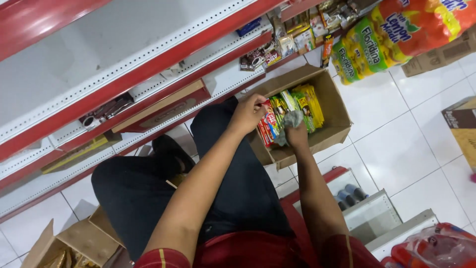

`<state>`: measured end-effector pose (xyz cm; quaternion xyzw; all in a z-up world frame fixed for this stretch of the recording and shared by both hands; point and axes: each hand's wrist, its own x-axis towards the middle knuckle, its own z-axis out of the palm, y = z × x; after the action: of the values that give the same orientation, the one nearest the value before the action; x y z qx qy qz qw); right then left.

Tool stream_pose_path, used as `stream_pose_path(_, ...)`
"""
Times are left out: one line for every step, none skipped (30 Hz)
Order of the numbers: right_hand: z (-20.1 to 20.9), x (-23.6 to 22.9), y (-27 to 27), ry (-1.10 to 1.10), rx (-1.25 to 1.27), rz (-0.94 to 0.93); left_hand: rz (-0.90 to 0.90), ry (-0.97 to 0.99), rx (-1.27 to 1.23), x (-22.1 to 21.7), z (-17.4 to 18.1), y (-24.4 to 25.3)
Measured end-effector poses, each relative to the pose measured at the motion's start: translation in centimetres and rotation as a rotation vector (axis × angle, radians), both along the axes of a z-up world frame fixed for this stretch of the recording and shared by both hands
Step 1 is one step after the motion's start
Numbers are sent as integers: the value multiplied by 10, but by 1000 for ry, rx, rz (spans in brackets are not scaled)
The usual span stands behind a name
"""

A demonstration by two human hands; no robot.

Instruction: The person sits on the floor of a snack aisle and wipes packaged snack boxes and bags one at a time with a green checkered cloth, then places the cleaned items onto the shelf in front of them.

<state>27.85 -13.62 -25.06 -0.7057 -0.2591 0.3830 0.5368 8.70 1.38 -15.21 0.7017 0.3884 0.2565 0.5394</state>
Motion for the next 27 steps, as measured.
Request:
stream_pose_path(-19, 3, -5, 9, -11, -10, -10, 9, -11, 1, 14, -1)
stream_pose_path(-39, 5, -11, -94, -149, 46, -37, -8, -9, 2, 27, -2)
stream_pose_path(-59, 8, -14, -199, -284, 105, -61, -28, -4, 4, 40, -1)
stream_pose_path(-67, 3, -8, -190, -293, 99, -69, -21, -12, 7, 43, 2)
stream_pose_path(-75, -3, -3, -314, -456, 224, -72, -25, -42, 9, 46, 4)
stream_pose_path(-83, -10, 1, -436, -618, 354, -73, -28, -72, 11, 49, 5)
stream_pose_path(-97, -12, 1, -420, -631, 356, -77, -17, -88, 13, 51, 7)
stream_pose_path(-110, -15, 1, -468, -685, 447, -51, 6, -127, 15, 52, 9)
stream_pose_path(-124, -19, 1, -513, -733, 539, -24, 32, -164, 16, 54, 12)
stream_pose_path(-156, -20, -6, -495, -743, 543, -28, 46, -178, 18, 53, 12)
stream_pose_path(-188, -20, -11, -519, -625, 605, -1, 67, -189, 19, 51, 14)
stream_pose_path(-219, -23, -17, -541, -504, 663, 26, 88, -200, 19, 51, 16)
stream_pose_path(-238, -24, -16, -532, -504, 669, 30, 98, -204, 20, 51, 18)
stream_pose_path(-256, -26, -16, -579, -594, 802, 40, 89, -246, 21, 52, 20)
stream_pose_path(-274, -28, -20, -625, -685, 938, 51, 78, -291, 22, 53, 19)
stream_pose_path(-260, -31, -14, -616, -688, 947, 57, 85, -300, 21, 53, 21)
stream_pose_path(-247, -31, -9, -624, -686, 988, 57, 89, -304, 22, 52, 22)
stream_pose_path(-233, -31, -4, -631, -683, 1029, 58, 92, -308, 23, 52, 22)
stream_pose_path(-208, -35, 4, -625, -688, 1035, 60, 95, -316, 24, 50, 22)
stream_pose_path(-182, -40, 11, -589, -775, 1013, 64, 96, -311, 24, 49, 22)
stream_pose_path(-157, -44, 22, -557, -858, 986, 68, 94, -301, 25, 48, 23)
stream_pose_path(-144, -48, 21, -556, -860, 988, 69, 95, -305, 26, 46, 21)
stream_pose_path(-131, -50, 22, -537, -899, 871, 65, 81, -324, 27, 45, 21)
stream_pose_path(-117, -52, 22, -519, -935, 753, 61, 67, -344, 27, 44, 20)
stream_pose_path(-132, -52, 17, -524, -931, 749, 61, 63, -338, 28, 43, 21)
stream_pose_path(-147, -52, 11, -561, -877, 692, 55, 48, -329, 29, 42, 22)
stream_pose_path(-162, -54, 2, -594, -825, 640, 53, 36, -324, 28, 41, 20)
